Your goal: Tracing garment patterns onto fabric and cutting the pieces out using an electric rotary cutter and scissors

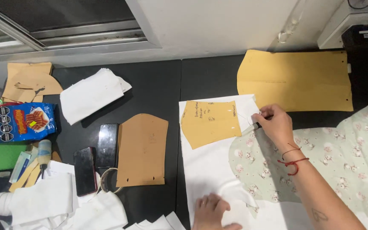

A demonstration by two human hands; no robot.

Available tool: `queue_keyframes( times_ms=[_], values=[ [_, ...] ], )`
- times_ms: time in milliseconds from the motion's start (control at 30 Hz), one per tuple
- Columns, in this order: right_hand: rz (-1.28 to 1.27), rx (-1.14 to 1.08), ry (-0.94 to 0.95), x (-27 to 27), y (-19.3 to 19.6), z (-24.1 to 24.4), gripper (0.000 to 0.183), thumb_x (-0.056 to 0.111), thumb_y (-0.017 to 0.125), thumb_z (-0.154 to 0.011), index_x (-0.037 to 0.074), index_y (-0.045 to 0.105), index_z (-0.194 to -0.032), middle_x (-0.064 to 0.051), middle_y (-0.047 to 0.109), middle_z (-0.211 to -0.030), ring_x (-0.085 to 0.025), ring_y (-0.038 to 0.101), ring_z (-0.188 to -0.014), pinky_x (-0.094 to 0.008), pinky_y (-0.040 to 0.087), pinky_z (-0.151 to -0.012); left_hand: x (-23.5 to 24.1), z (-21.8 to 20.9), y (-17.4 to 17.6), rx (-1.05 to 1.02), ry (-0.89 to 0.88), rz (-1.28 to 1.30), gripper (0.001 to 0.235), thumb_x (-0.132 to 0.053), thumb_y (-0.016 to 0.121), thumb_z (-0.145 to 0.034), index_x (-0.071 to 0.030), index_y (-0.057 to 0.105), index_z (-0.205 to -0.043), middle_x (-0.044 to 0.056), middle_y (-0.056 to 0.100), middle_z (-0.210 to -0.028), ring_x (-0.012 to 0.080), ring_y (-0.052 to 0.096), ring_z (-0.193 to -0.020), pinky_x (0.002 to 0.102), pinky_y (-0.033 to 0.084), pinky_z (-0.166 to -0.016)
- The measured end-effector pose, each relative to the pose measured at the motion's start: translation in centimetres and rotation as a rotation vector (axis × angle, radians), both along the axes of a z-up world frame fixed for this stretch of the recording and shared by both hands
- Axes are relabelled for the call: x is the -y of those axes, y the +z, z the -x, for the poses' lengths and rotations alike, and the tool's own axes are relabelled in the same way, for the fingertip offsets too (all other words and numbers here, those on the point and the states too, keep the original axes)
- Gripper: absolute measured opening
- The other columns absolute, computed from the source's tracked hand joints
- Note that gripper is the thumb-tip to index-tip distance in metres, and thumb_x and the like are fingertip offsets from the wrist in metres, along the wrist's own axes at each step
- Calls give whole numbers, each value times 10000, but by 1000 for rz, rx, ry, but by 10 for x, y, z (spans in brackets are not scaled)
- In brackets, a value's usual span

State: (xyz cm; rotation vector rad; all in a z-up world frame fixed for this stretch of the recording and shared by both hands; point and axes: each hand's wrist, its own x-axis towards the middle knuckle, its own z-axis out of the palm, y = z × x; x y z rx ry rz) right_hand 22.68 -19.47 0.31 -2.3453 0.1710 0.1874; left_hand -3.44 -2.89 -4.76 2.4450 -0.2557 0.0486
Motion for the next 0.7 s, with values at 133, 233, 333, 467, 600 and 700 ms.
queue_keyframes(
  times_ms=[133,233,333,467,600,700],
  values=[
    [51,-23,44,-2,-9,-10,268,291,707,-681,70,606,-792,-39,623,-794,-182,572,-737,-313,422,-662,7,21,-15,177,233,-249,324,-473,466,-847,-196,511,-685,56,494,-736,245,452,-549,334,337,-492],
    [120,173,101,11,-52,-23,158,265,691,-688,129,619,-723,-36,609,-719,-193,562,-697,-329,403,-662,7,19,-37,-385,183,-192,229,-412,619,-745,-212,512,-779,95,444,-870,319,439,-751,413,329,-635],
    [-38,-82,23,-6,8,-11,175,272,642,-733,112,581,-704,29,600,-716,-108,525,-670,-250,384,-630,-9,-7,37,-563,611,386,225,-299,514,-750,-305,584,-964,-111,647,-962,86,595,-906,230,454,-762],
    [-173,-148,-51,-18,29,-10,136,241,614,-757,130,538,-738,37,521,-700,-103,456,-636,-237,347,-612,-29,-24,69,-101,619,429,57,-121,520,-810,-102,468,-793,-6,620,-907,51,334,-379,182,268,-322],
    [-610,-232,-169,-20,25,-9,149,87,616,-761,81,467,-756,-20,452,-570,-135,538,-526,-215,476,-493,-39,-28,103,-26,736,471,111,-130,432,-790,-136,531,-838,-29,716,-780,83,492,-436,215,382,-420],
    [-680,-287,-201,-22,42,-2,159,81,618,-794,68,459,-795,-48,485,-609,-182,577,-519,-219,481,-496,-37,-22,119,47,795,441,195,-76,433,-747,-142,602,-819,-19,709,-741,97,597,-512,212,433,-467]
  ],
)
